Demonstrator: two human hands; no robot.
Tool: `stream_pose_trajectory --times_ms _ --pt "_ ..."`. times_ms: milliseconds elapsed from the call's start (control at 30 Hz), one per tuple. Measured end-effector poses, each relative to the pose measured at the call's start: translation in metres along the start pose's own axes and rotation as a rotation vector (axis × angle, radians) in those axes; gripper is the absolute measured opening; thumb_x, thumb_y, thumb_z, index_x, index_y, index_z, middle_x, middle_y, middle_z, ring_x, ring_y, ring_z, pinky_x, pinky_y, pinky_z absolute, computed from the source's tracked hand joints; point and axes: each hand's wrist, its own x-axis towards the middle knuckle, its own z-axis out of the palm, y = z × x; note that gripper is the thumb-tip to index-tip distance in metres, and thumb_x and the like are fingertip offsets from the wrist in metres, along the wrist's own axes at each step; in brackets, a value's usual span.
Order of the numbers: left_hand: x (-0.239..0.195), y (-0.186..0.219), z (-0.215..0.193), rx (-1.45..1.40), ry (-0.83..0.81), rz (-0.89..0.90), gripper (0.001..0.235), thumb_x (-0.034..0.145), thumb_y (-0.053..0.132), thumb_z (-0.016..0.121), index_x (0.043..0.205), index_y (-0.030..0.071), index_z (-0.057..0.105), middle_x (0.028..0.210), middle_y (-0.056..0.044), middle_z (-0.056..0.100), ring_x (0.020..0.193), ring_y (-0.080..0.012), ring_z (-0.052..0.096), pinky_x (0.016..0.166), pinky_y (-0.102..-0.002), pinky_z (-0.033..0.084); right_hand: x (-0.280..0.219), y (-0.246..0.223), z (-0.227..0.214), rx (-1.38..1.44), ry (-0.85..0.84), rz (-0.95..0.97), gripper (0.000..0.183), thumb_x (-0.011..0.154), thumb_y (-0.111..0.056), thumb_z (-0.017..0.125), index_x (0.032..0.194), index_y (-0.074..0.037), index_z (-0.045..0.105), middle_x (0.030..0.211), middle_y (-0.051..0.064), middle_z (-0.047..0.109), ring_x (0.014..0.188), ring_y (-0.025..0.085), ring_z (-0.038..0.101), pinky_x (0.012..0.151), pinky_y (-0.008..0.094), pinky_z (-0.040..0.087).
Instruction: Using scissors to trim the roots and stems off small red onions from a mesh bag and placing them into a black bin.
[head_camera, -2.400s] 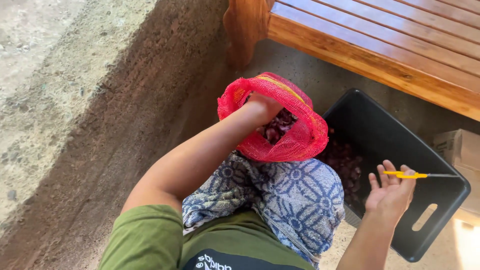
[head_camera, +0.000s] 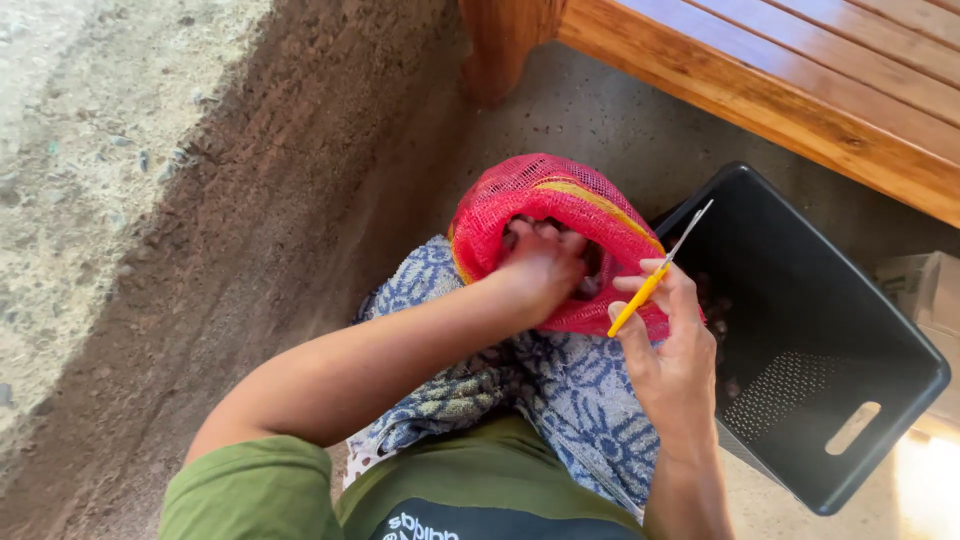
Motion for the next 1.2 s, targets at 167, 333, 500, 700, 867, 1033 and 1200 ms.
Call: stream_pose_trajectory --times_ms 167,333,500,700,867,1033,1200 --pt "0.006 -0.063 0.084 -0.143 0.202 -0.134 0.02 0.101 0.019 0.061 0.111 0.006 0.071 0.115 -0.016 0.069 0.11 -0.0331 0.067 0.099 -0.05 0.054 -0.004 -0.006 0.001 -0.063 -0.022 -0.078 0.051 0.098 -0.024 0.069 0.14 -0.001 0.05 0.119 0.014 0.072 0.117 0.022 0.068 0.092 0.032 0.057" --pt "-0.06 0.041 -0.001 0.035 0.302 0.104 0.026 0.079 0.022 0.063 0.099 0.008 0.069 0.1 -0.012 0.071 0.096 -0.0323 0.068 0.087 -0.054 0.054 -0.005 0.001 0.0 -0.06 -0.035 0.009 0.053 0.097 -0.024 0.068 0.14 -0.001 0.049 0.12 0.013 0.072 0.112 0.02 0.069 0.089 0.031 0.057" --pt "-0.058 0.07 0.046 -0.046 0.192 0.115 0.023 0.083 0.019 0.062 0.099 0.004 0.067 0.089 -0.013 0.069 0.081 -0.0289 0.069 0.065 -0.047 0.056 0.002 0.005 0.001 0.24 -0.091 0.015 0.051 0.101 -0.025 0.068 0.142 -0.003 0.048 0.126 0.013 0.071 0.108 0.017 0.066 0.088 0.03 0.055" --pt "-0.034 0.047 0.083 -0.344 0.241 -0.19 0.013 0.095 0.012 0.056 0.103 0.005 0.063 0.078 -0.013 0.069 0.066 -0.0256 0.067 0.051 -0.037 0.046 0.01 0.002 0.008 -0.315 -0.024 -0.213 0.049 0.094 -0.015 0.074 0.137 -0.002 0.055 0.12 0.015 0.073 0.11 0.017 0.069 0.096 0.031 0.054" --pt "-0.042 0.045 0.069 -0.013 0.144 -0.028 0.03 0.091 0.012 0.057 0.118 0.0 0.063 0.099 -0.013 0.071 0.093 -0.0291 0.07 0.069 -0.04 0.057 0.018 0.041 0.018 0.253 -0.275 0.046 0.046 0.096 -0.014 0.069 0.138 -0.004 0.052 0.11 0.01 0.073 0.096 0.009 0.067 0.086 0.027 0.055" --pt "-0.055 0.037 0.03 0.082 0.223 -0.103 0.041 0.082 0.022 0.056 0.118 0.007 0.065 0.123 -0.017 0.068 0.12 -0.0397 0.061 0.094 -0.06 0.046 0.028 0.044 0.027 0.228 -0.4 0.083 0.042 0.099 -0.014 0.065 0.136 -0.002 0.051 0.105 0.009 0.073 0.098 0.013 0.07 0.089 0.03 0.056" --pt "-0.043 -0.003 0.022 -0.134 0.273 -0.192 0.06 0.089 0.016 0.057 0.147 0.001 0.058 0.112 -0.025 0.066 0.11 -0.0424 0.057 0.096 -0.055 0.048 0.026 0.023 0.013 -0.147 -0.194 0.063 0.041 0.096 -0.018 0.063 0.134 -0.005 0.052 0.111 0.011 0.077 0.107 0.022 0.077 0.091 0.036 0.057"
